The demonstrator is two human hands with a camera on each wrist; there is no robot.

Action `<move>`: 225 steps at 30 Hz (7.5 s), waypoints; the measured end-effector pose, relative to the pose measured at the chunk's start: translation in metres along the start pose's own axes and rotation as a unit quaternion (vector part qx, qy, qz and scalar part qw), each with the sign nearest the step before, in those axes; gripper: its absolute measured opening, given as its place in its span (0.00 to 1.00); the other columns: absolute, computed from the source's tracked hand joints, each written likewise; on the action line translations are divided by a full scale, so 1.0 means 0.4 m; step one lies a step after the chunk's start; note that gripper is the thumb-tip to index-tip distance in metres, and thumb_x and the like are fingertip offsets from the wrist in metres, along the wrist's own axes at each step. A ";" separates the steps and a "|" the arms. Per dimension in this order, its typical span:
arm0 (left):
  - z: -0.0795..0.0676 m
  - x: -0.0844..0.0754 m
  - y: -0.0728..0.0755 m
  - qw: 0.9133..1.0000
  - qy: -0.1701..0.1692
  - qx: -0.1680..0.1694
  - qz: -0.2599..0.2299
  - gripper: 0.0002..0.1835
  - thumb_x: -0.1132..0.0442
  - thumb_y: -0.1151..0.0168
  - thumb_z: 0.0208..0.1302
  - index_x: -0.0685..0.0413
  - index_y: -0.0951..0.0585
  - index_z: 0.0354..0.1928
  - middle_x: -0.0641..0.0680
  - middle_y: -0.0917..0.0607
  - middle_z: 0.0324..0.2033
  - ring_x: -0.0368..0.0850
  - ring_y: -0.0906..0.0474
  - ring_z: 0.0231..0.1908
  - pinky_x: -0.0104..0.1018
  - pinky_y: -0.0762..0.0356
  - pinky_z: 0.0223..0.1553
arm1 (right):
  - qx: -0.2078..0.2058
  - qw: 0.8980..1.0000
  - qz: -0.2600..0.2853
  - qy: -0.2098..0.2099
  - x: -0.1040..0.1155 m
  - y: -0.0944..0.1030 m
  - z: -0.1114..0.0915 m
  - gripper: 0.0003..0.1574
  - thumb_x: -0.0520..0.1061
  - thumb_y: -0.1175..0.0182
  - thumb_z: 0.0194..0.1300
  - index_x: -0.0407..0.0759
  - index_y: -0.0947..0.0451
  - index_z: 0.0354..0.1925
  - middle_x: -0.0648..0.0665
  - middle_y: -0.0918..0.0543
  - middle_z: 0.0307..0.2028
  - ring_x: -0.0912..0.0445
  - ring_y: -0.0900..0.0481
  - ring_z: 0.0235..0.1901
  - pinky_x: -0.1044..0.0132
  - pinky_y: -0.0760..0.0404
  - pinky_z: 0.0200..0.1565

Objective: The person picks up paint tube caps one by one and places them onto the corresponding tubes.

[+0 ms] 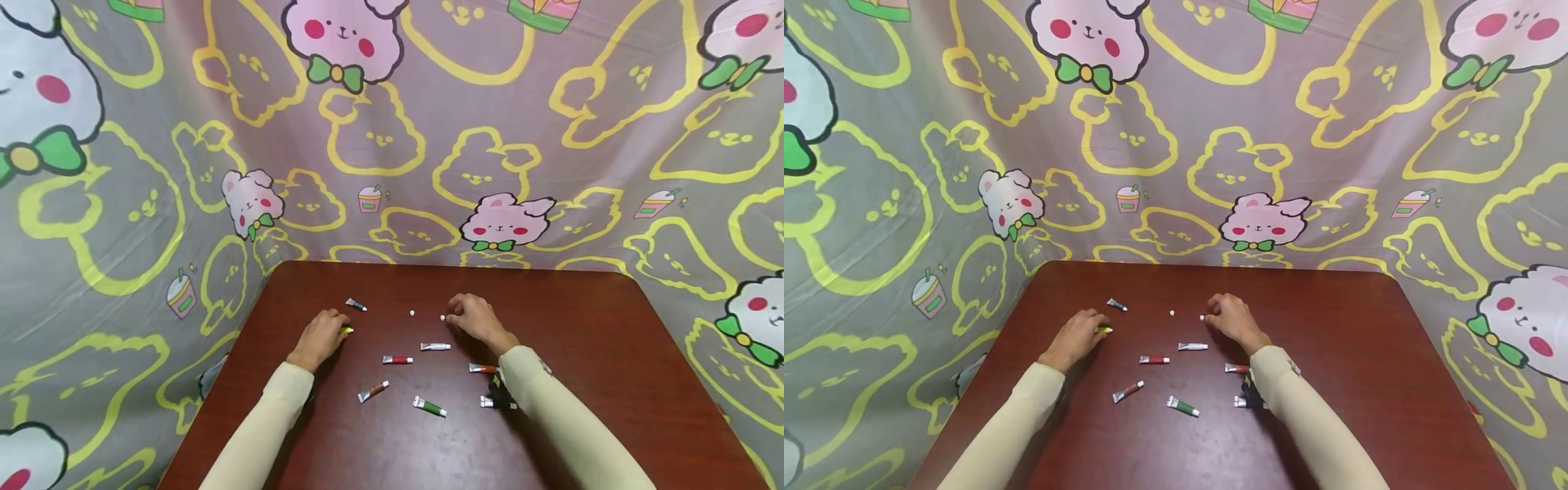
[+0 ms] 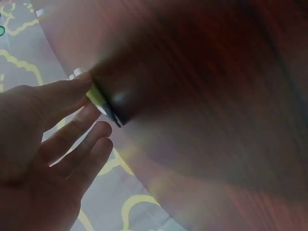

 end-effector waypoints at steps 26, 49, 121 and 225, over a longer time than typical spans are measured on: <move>-0.009 -0.024 0.014 0.999 -0.025 -0.044 -0.006 0.05 0.65 0.24 0.68 0.55 0.14 0.38 0.57 0.11 0.32 0.59 0.14 0.37 0.55 0.15 0.41 | -0.015 0.998 -0.041 0.042 0.068 -0.040 -0.006 0.04 0.43 0.28 0.73 0.45 0.14 0.40 0.46 0.10 0.37 0.49 0.13 0.39 0.47 0.15 0.46; -0.028 -0.295 0.110 0.985 -0.147 -0.061 -0.067 0.06 0.59 0.27 0.72 0.47 0.11 0.48 0.46 0.11 0.40 0.45 0.14 0.41 0.43 0.14 0.45 | -0.037 0.985 0.061 0.157 0.242 -0.039 -0.162 0.05 0.42 0.26 0.70 0.44 0.11 0.44 0.55 0.11 0.36 0.65 0.17 0.35 0.62 0.15 0.41; -0.099 -0.381 0.122 0.969 -0.189 -0.113 -0.108 0.07 0.57 0.24 0.70 0.47 0.09 0.47 0.43 0.09 0.40 0.39 0.15 0.43 0.39 0.16 0.47 | -0.074 0.962 0.174 0.198 0.283 -0.053 -0.252 0.07 0.40 0.25 0.68 0.46 0.12 0.44 0.52 0.08 0.37 0.63 0.12 0.36 0.61 0.11 0.39; -0.083 -0.122 -0.020 0.997 -0.035 -0.029 -0.062 0.09 0.64 0.18 0.59 0.53 0.12 0.37 0.50 0.16 0.30 0.51 0.17 0.34 0.49 0.17 0.37 | -0.057 0.997 0.049 0.029 0.129 -0.088 0.020 0.10 0.42 0.26 0.69 0.40 0.13 0.46 0.49 0.11 0.31 0.54 0.16 0.37 0.49 0.17 0.49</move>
Point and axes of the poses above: each hand's wrist, its own z-axis towards the middle knuckle, its own y-axis out of the back of the hand, x = y × z, the point moved 10 cm from there along z, towards the middle knuckle
